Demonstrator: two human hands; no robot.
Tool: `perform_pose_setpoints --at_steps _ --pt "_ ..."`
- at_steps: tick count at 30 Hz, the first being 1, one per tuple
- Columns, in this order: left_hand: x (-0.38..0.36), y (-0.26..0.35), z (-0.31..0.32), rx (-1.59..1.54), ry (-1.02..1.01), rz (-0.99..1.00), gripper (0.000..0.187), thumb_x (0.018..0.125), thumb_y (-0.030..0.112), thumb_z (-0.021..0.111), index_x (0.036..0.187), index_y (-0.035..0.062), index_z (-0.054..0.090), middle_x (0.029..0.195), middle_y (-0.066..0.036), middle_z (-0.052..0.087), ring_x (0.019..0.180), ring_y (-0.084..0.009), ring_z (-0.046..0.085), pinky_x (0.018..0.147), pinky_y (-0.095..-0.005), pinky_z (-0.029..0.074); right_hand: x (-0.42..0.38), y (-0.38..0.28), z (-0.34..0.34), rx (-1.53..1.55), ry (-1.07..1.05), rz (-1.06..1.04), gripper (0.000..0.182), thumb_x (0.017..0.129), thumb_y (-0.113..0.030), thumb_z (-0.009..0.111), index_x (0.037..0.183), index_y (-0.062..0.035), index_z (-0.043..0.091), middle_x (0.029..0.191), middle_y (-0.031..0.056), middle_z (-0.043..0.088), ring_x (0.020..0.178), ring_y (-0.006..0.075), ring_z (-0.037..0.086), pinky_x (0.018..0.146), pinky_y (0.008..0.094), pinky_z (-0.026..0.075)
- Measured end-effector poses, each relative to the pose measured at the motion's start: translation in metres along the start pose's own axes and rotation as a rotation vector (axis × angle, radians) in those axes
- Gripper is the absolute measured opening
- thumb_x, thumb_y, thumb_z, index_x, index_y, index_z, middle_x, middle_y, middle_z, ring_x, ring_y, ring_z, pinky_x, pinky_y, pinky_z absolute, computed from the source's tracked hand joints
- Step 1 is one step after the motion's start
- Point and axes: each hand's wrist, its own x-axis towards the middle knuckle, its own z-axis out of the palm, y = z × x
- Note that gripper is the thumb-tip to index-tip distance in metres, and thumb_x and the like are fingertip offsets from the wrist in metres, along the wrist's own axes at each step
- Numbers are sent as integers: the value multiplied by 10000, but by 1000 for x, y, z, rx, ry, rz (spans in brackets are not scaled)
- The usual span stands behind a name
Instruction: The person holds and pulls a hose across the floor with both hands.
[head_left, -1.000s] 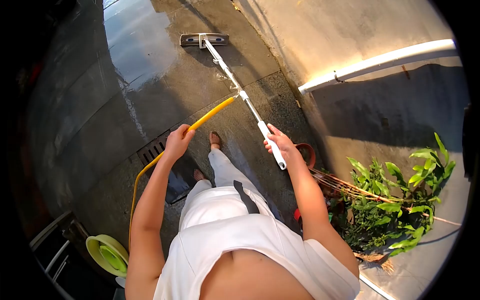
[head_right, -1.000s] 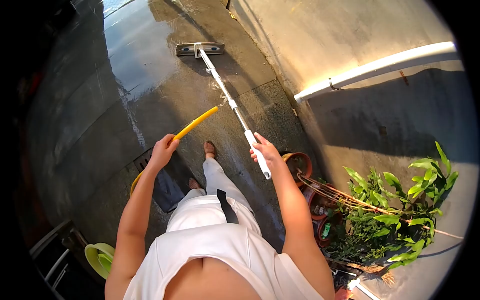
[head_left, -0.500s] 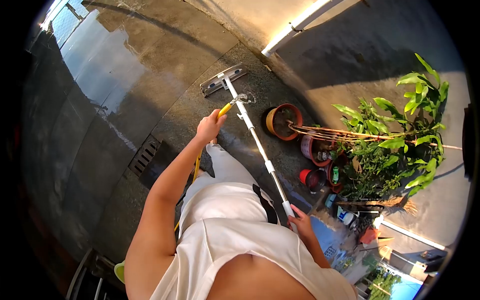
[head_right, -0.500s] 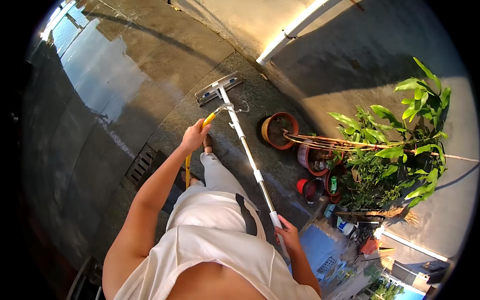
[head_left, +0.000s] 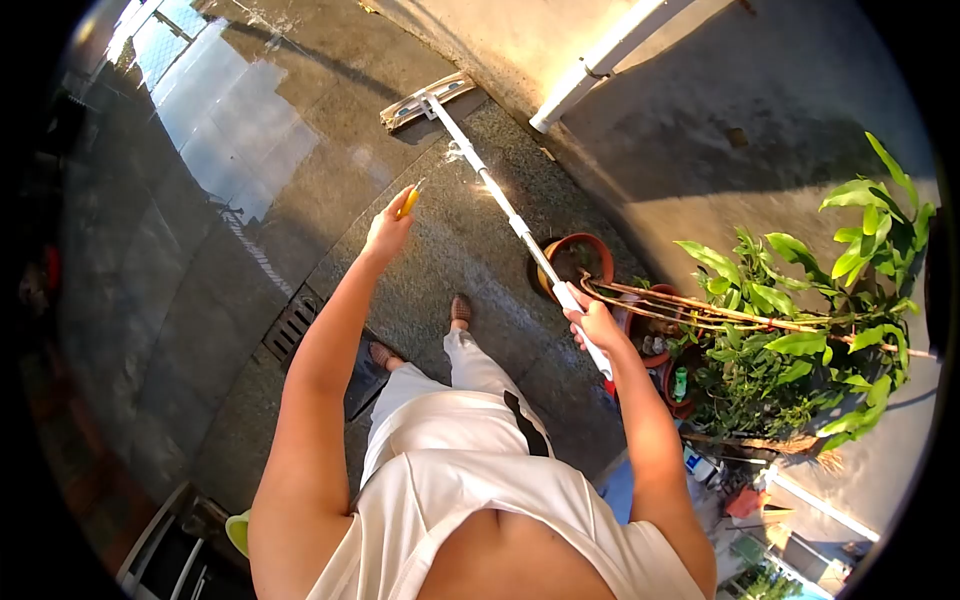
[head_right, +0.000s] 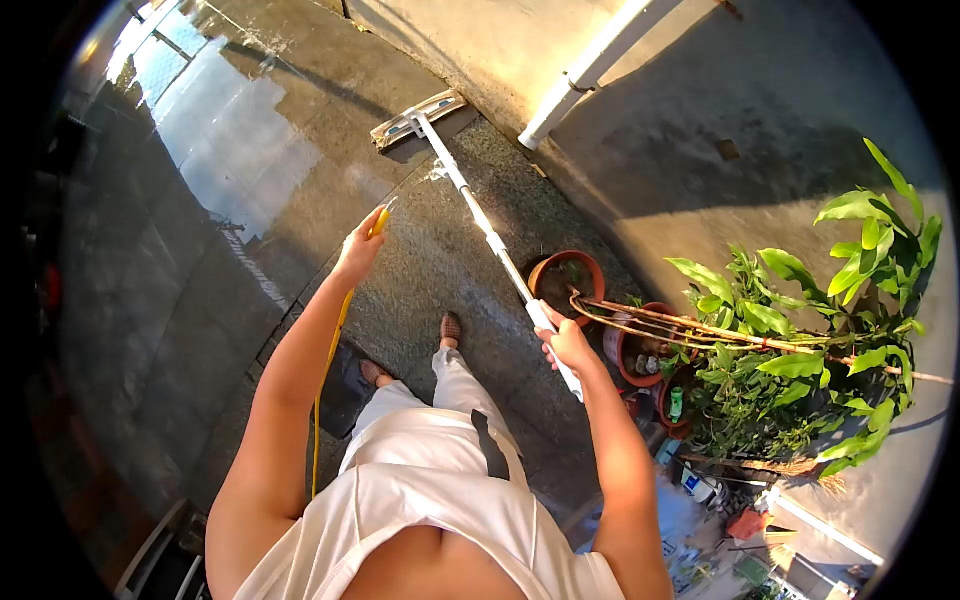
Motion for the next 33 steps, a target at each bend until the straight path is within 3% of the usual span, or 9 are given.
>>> perform_pose_setpoints --at_steps 3,4,10,13,16,19,25,31,33 --pt "20 4 1 104 85 -164 483 912 493 495 1290 198 555 1111 -126 658 991 -273 633 816 -379 480 -6 -3 4 48 -17 68 605 927 -161 560 1467 -291 318 661 2 480 506 95 454 435 259 410" --pt "24 5 1 152 147 -156 592 895 627 422 1147 140 646 1043 -140 676 966 -296 639 821 -388 470 -10 4 1 69 -22 77 602 929 -160 557 1466 -291 320 662 2 481 504 93 453 434 258 410" --pt "52 1 4 179 36 -297 583 882 604 481 789 66 686 807 -130 681 817 -273 650 753 -374 472 -95 91 3 322 -37 183 593 927 -133 548 1456 -303 341 657 5 492 484 86 444 423 245 393" --pt "73 17 14 96 71 -302 581 852 610 523 745 58 669 772 -126 668 782 -253 639 731 -378 470 -125 118 20 224 48 196 567 914 -120 553 1432 -289 395 619 5 488 469 87 440 412 255 388" --pt "103 35 18 10 222 -333 492 860 522 594 700 59 635 548 -21 530 481 -125 508 489 -303 406 -107 121 16 198 34 143 566 919 -135 562 1434 -294 388 595 0 488 439 86 438 390 260 394" --pt "122 56 8 91 192 -445 541 808 600 567 824 80 714 929 -134 696 912 -286 658 802 -403 487 -74 86 5 188 12 201 591 927 -145 558 1451 -314 344 611 -5 492 447 78 447 391 254 414" --pt "121 71 -5 108 294 -641 480 805 553 581 984 134 733 1059 -128 687 1029 -307 635 866 -406 485 -22 25 -1 101 -5 140 581 947 -163 534 1461 -328 318 625 2 458 465 88 427 411 255 404" --pt "117 43 -15 96 434 -664 476 803 540 584 1073 169 710 1088 -113 681 1045 -284 634 873 -397 489 -85 42 15 166 -27 185 582 956 -143 514 1475 -290 296 635 -3 479 485 71 432 429 245 415" --pt "118 34 -14 53 374 -582 426 821 526 584 1113 235 690 1104 -92 679 1054 -260 630 878 -385 487 -114 63 16 200 -33 216 595 948 -143 523 1478 -282 289 639 -2 486 484 77 433 430 255 410"
